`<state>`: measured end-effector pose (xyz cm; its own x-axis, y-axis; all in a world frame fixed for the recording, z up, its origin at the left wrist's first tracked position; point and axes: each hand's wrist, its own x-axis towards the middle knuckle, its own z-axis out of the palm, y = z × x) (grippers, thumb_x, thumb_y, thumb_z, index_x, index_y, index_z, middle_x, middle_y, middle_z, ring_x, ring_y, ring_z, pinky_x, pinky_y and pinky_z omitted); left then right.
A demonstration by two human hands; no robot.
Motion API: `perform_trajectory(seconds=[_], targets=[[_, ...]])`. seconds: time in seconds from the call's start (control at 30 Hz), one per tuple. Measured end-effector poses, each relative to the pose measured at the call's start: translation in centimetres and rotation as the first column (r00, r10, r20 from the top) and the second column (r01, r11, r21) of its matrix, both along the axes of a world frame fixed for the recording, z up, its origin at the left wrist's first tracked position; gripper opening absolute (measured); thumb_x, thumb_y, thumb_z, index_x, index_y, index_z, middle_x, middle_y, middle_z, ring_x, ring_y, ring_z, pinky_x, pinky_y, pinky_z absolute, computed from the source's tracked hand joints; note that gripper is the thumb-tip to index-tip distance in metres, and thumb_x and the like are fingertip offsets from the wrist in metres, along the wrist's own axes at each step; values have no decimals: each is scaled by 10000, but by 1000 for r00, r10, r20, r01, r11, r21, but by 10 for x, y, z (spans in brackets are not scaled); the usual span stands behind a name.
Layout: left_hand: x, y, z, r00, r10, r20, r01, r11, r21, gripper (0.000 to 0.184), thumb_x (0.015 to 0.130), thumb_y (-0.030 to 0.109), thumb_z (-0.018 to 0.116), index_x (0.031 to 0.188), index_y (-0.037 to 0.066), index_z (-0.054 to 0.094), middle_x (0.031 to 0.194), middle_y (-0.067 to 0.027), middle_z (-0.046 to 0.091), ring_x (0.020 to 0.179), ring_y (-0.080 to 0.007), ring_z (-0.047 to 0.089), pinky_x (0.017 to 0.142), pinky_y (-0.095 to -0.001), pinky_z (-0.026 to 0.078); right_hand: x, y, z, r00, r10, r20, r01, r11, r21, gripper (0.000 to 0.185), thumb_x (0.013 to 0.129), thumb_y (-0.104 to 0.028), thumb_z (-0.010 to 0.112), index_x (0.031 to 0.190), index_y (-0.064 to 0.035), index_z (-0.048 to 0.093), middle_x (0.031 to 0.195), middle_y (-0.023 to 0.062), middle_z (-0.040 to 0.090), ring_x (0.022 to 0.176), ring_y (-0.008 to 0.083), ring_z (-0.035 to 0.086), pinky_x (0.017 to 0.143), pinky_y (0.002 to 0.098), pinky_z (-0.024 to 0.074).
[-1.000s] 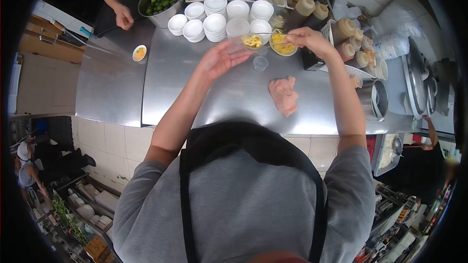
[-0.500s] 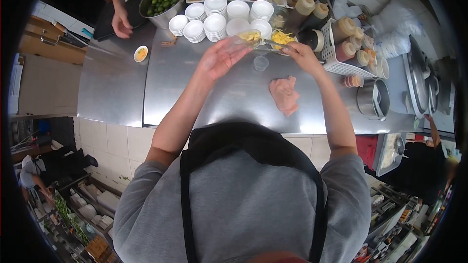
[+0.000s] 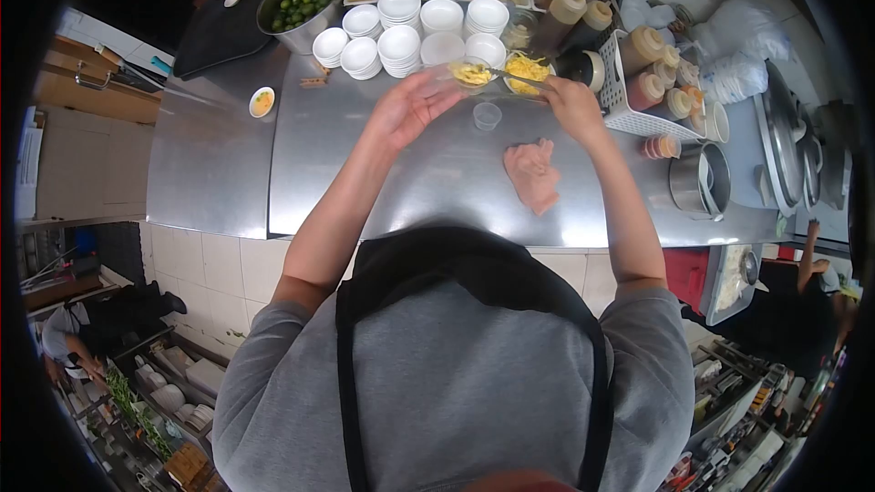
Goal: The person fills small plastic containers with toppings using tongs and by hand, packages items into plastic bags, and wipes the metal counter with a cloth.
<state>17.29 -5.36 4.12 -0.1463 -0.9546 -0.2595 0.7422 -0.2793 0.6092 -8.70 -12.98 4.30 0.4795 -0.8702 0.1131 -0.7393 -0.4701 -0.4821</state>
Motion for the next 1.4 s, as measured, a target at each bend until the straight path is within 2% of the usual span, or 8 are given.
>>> perform_trajectory(seconds=[0.27,0.4,0.47,0.67,0.93,1.13,1.37,1.4], targets=[[-3,1,-2,985,-4,-173,14,998,59,313,854,141,504,1065,-76,421,1135,-303,445,1067,-408,476,921,-359,451,3,9,4,990,-61,-129,37,983,-181,87,757,-119,539,784,-37,553,732,170,598,709,352,579,627,454,439],[-5,3,-1,990,10,-141,3,996,91,406,879,141,434,1173,-124,343,1179,-303,433,1077,-403,471,931,-381,441,-2,14,9,981,-103,-166,71,979,-190,80,756,-108,532,786,-35,545,753,163,600,703,351,580,614,453,443],[-4,2,-4,977,-28,-209,41,998,56,294,851,129,507,1048,-71,421,1154,-310,418,1096,-421,445,932,-369,443,-4,15,9,980,-108,-168,73,977,-203,78,755,-103,530,790,-35,544,757,162,599,704,351,580,613,453,443],[-5,2,-4,981,7,-194,12,995,96,403,879,137,429,1176,-121,342,1180,-312,426,1085,-414,460,960,-405,411,-15,14,14,984,-143,-108,115,965,-235,84,752,-107,540,804,-40,546,742,167,595,711,349,577,620,454,439],[-1,3,-8,996,-78,-44,77,997,-17,390,885,149,421,1185,-97,374,1195,-240,457,1097,-343,475,962,-401,404,-21,14,53,999,48,-14,-42,950,309,386,819,-367,569,694,-5,520,552,107,447,519,218,427,520,333,360],[2,6,-4,991,-133,18,134,990,-48,397,892,160,420,1198,-91,387,1197,-210,466,1086,-314,489,956,-389,407,-17,18,47,972,48,228,-106,962,251,379,849,-369,526,738,-7,517,563,63,436,535,162,396,519,300,343],[7,7,-8,993,-119,-11,118,992,-41,400,880,173,468,1193,-72,417,1158,-203,485,1073,-298,489,944,-367,418,-16,35,79,985,11,174,-58,963,265,278,864,-291,518,803,-22,553,624,65,472,557,150,410,522,281,348],[6,7,-10,993,-120,-11,119,992,-41,400,880,173,468,1193,-72,417,1158,-203,485,1073,-298,489,944,-367,418,-15,35,79,968,32,249,-68,988,138,253,869,-260,512,802,-20,557,651,64,484,562,136,416,521,276,349]])
